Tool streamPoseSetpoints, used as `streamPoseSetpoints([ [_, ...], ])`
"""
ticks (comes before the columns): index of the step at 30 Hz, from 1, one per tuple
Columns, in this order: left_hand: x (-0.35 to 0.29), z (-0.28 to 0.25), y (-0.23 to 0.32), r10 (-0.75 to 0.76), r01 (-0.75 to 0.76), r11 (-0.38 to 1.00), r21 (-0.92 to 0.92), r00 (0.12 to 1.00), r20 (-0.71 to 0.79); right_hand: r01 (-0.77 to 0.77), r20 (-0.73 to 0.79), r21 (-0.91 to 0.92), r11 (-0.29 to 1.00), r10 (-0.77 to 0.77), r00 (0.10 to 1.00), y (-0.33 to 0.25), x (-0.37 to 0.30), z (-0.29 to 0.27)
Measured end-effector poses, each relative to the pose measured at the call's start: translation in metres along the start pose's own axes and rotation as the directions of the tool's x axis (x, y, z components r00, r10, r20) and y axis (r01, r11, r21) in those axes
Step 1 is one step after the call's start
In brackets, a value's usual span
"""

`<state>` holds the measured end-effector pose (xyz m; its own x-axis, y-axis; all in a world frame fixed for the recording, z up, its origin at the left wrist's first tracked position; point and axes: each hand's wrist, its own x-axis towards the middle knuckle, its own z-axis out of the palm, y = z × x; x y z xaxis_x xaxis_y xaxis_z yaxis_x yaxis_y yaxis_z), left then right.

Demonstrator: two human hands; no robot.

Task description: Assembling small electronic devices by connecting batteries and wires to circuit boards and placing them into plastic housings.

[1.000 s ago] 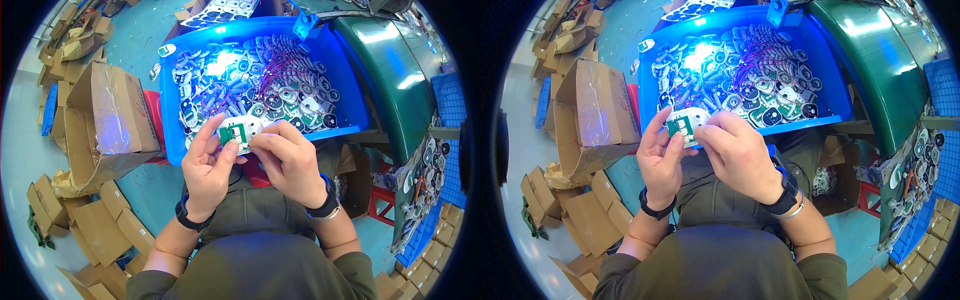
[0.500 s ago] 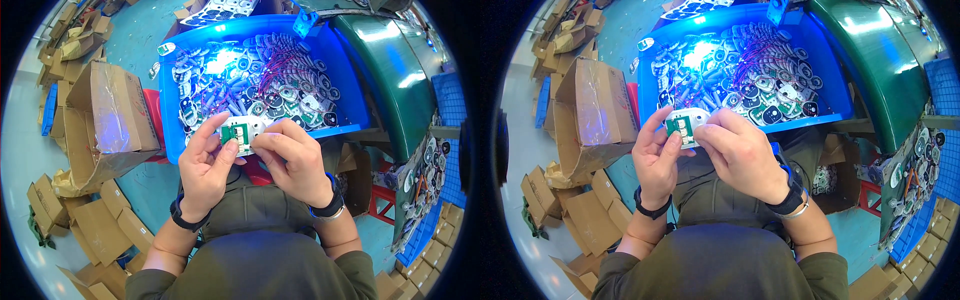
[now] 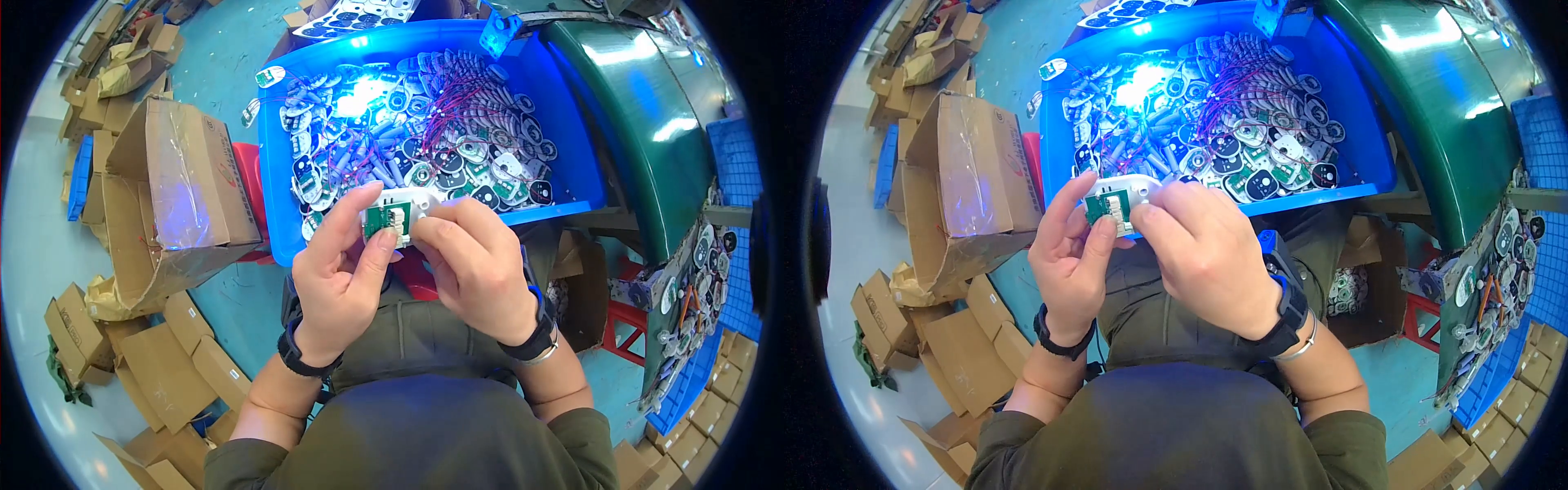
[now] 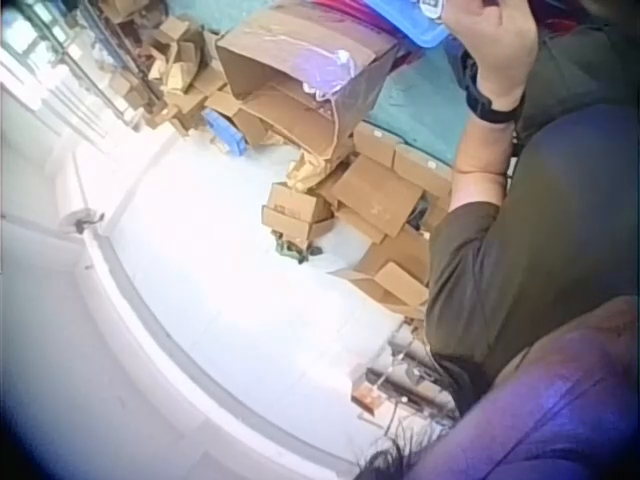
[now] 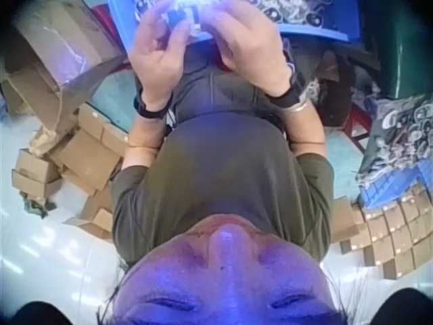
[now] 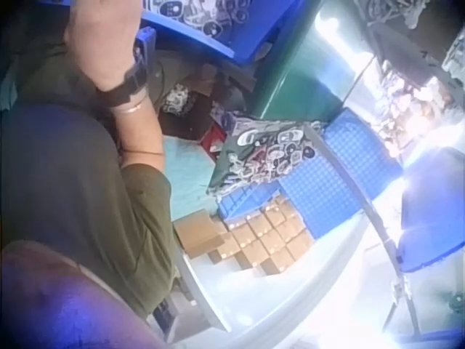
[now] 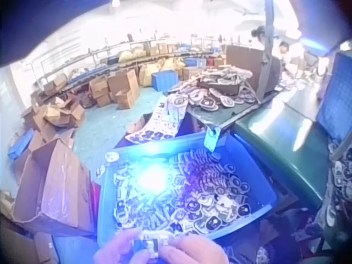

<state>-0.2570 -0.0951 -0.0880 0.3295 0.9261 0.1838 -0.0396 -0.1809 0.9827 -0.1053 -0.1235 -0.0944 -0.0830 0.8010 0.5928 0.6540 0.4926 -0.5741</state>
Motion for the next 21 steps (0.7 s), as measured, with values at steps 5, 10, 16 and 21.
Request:
streamPoseSetpoints([
  [5, -0.001, 0.0, 0.005, 0.037, -0.035, 0.996, 0.085, 0.999, -0.019, -0.01, -0.039, -0.054, 0.998, 0.008, 0.999, -0.009, 0.0, 0.001],
  [10, -0.004, 0.0, 0.012, 0.131, -0.117, 0.973, 0.2, 0.99, -0.058, 0.051, -0.047, -0.127, 0.991, -0.057, 0.997, -0.017, 0.004, -0.008],
  [16, 0.0, 0.002, 0.014, -0.025, 0.022, 0.995, -0.096, 0.999, -0.032, 0.033, -0.013, 0.044, 0.998, -0.033, 0.999, -0.01, 0.009, -0.01],
  [21, -0.001, 0.0, 0.007, 0.121, -0.119, 0.991, 0.053, 0.992, -0.026, 0.057, -0.072, -0.052, 0.997, -0.061, 0.996, -0.013, 0.006, -0.003],
])
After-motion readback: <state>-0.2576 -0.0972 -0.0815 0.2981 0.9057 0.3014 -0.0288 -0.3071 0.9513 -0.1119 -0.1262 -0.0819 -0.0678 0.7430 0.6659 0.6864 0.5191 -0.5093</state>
